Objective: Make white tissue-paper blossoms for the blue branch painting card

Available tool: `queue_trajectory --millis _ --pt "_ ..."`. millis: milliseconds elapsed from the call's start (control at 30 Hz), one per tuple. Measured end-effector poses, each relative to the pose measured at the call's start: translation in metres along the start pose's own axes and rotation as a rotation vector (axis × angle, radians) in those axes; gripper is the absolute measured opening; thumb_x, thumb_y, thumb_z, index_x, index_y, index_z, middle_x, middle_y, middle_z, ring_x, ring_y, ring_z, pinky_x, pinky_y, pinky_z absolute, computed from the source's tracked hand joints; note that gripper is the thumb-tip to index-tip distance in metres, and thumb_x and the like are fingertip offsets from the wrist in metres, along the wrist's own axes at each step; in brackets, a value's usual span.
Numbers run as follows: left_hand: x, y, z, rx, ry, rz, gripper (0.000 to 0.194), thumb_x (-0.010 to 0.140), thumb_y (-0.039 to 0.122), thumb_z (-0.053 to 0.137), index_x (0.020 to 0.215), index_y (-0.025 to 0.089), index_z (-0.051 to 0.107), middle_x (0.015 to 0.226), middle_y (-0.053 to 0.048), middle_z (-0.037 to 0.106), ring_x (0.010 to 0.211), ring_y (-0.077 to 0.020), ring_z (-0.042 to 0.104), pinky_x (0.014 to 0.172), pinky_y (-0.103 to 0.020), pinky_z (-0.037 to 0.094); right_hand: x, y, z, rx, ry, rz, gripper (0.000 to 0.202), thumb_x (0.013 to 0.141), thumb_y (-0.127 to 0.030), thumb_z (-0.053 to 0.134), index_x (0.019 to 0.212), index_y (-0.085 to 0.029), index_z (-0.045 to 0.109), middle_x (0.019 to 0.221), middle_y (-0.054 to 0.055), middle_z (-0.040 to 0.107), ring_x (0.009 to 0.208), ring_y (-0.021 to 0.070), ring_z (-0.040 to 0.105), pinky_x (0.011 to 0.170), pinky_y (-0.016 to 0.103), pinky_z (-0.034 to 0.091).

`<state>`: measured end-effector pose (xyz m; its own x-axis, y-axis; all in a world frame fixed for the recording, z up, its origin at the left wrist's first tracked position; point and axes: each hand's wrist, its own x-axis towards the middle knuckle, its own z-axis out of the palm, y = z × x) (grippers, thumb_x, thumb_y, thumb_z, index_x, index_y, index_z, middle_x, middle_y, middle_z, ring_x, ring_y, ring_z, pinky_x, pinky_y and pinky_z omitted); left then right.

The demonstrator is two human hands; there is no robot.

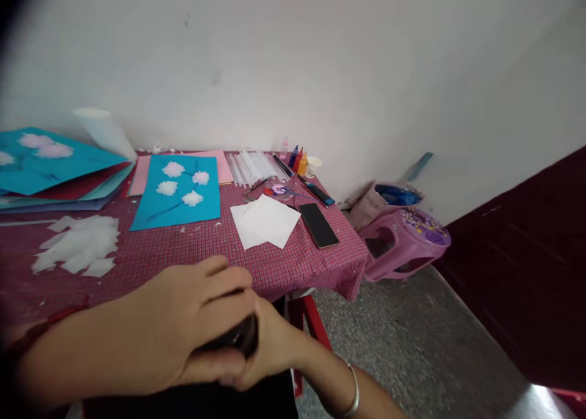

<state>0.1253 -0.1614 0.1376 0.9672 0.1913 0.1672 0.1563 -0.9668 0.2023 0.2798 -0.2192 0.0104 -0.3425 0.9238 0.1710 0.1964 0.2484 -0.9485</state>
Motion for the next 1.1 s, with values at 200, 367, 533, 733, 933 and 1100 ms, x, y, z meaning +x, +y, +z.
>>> queue_trajectory --millis 200,367,533,733,933,1100 --pt "0.004 0.022 -0.01 0.163 -0.292 -0.422 0.067 0.068 0.042 0.075 0.126 0.018 0.052 0.107 -0.013 0.063 0.07 -0.0227 0.064 0.059 -0.032 0.047 -0.007 0.008 0.002 0.062 0.095 -0.041 0.082 0.052 -0.024 0.079 0.126 -0.021 0.044 0.124 0.008 0.057 0.111 0.0264 0.056 0.097 0.044 0.044" --pt "0.014 0.027 -0.015 0.122 -0.405 -0.423 0.045 0.072 0.039 0.066 0.114 0.026 0.061 0.088 -0.008 0.069 0.066 -0.025 0.065 0.056 -0.031 0.042 -0.024 0.009 0.0 0.107 -0.012 0.003 0.076 0.051 -0.022 0.076 0.121 -0.022 0.046 0.116 0.006 0.06 0.102 0.0233 0.059 0.091 0.039 0.048" --pt "0.038 0.0 0.001 -0.065 -0.385 -0.741 0.038 0.083 0.048 0.044 0.079 0.018 0.066 0.077 -0.009 0.07 0.069 -0.0232 0.064 0.058 -0.03 0.041 -0.029 0.015 0.002 0.121 0.158 0.104 0.072 0.053 -0.019 0.075 0.118 -0.022 0.044 0.108 0.004 0.061 0.094 0.0209 0.06 0.082 0.036 0.051" --pt "0.049 -0.017 0.007 -0.158 -0.452 -0.684 0.063 0.082 0.063 0.038 0.113 0.015 0.063 0.102 -0.015 0.069 0.093 -0.0315 0.064 0.077 -0.039 0.047 -0.028 0.025 0.005 0.11 0.24 0.136 0.068 0.058 -0.018 0.072 0.12 -0.021 0.043 0.111 0.006 0.061 0.097 0.0211 0.06 0.087 0.038 0.05" --pt "0.068 -0.007 0.002 -0.33 -0.437 -0.258 0.043 0.067 0.017 0.059 0.109 0.027 0.062 0.106 -0.003 0.063 0.087 -0.0184 0.062 0.073 -0.027 0.047 -0.04 0.024 -0.018 0.078 0.311 0.091 0.068 0.057 -0.021 0.074 0.118 -0.023 0.044 0.115 0.007 0.059 0.103 0.0232 0.059 0.09 0.039 0.05" --pt "0.092 -0.004 0.015 -0.222 -0.32 -0.706 0.009 0.066 0.028 0.054 0.065 0.02 0.058 0.056 0.0 0.058 0.05 -0.0151 0.052 0.047 -0.026 0.031 -0.048 0.022 -0.029 -0.029 0.355 0.152 0.073 0.056 -0.022 0.073 0.122 -0.024 0.041 0.114 0.006 0.059 0.099 0.0221 0.06 0.088 0.038 0.05"
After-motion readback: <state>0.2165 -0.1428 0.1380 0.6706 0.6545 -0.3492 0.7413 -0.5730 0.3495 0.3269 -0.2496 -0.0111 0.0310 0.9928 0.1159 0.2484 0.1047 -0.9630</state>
